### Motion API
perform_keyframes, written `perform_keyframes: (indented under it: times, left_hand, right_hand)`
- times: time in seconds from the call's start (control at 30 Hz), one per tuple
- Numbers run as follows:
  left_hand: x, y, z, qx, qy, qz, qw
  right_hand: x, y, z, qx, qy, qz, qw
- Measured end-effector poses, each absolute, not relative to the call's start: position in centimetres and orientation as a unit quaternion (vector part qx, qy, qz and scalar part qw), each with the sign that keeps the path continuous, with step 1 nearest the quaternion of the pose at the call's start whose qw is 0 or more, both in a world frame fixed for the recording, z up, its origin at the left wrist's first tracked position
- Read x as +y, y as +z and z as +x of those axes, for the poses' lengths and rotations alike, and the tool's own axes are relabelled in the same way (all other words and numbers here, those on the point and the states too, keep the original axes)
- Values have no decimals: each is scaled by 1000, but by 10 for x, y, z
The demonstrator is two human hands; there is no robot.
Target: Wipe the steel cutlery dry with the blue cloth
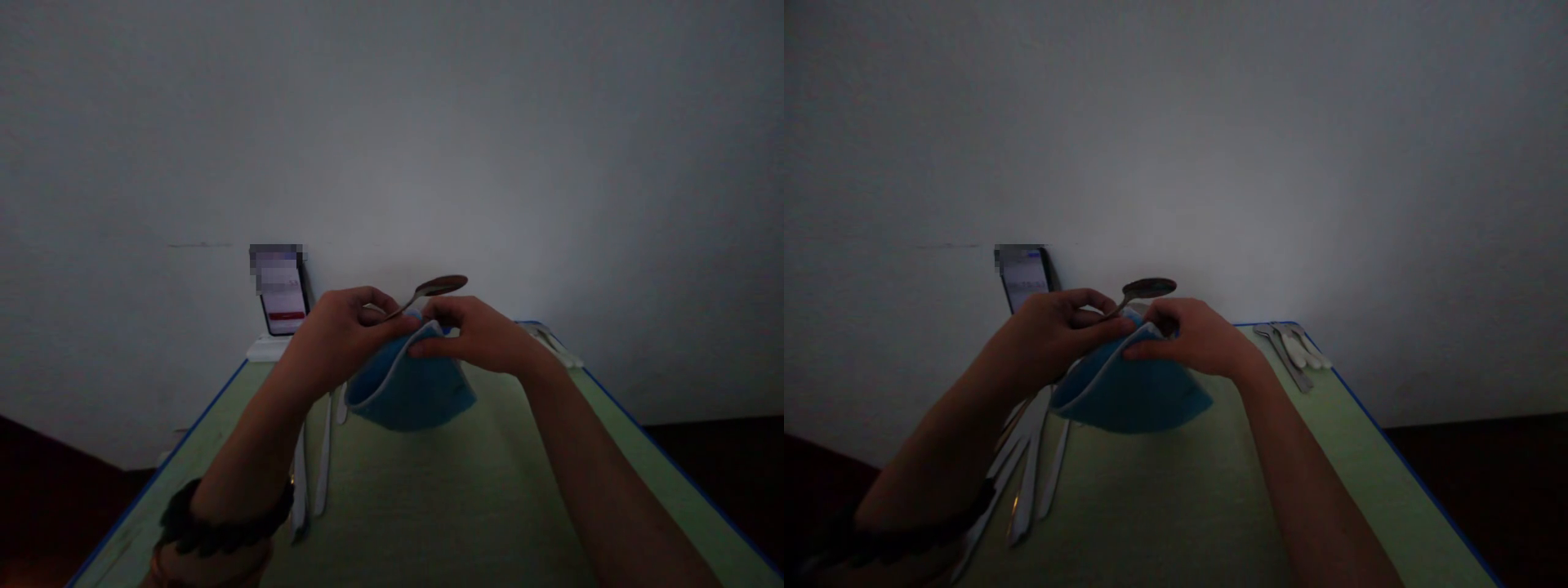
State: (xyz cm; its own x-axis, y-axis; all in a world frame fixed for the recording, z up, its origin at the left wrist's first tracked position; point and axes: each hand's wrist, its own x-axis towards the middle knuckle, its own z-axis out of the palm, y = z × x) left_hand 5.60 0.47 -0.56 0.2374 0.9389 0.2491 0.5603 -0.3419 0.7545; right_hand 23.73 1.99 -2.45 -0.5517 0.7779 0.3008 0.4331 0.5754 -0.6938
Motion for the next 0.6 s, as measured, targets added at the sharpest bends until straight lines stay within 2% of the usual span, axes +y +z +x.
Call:
perform_keyframes:
  times: [0.13,0.27,0.37,0.6]
  left_hand:
    - [5,-4,56,510,353,744,248]
    - [7,-6,56,515,353,734,270]
    - [8,-8,56,511,359,722,297]
    - [10,-6,55,513,333,737,288]
  right_hand:
    - [23,-31,236,-778,347,-381,359]
    - [23,-34,239,-746,409,-395,346]
    - [22,-32,241,-765,376,-401,336]
    - [23,-29,244,-776,346,-412,330]
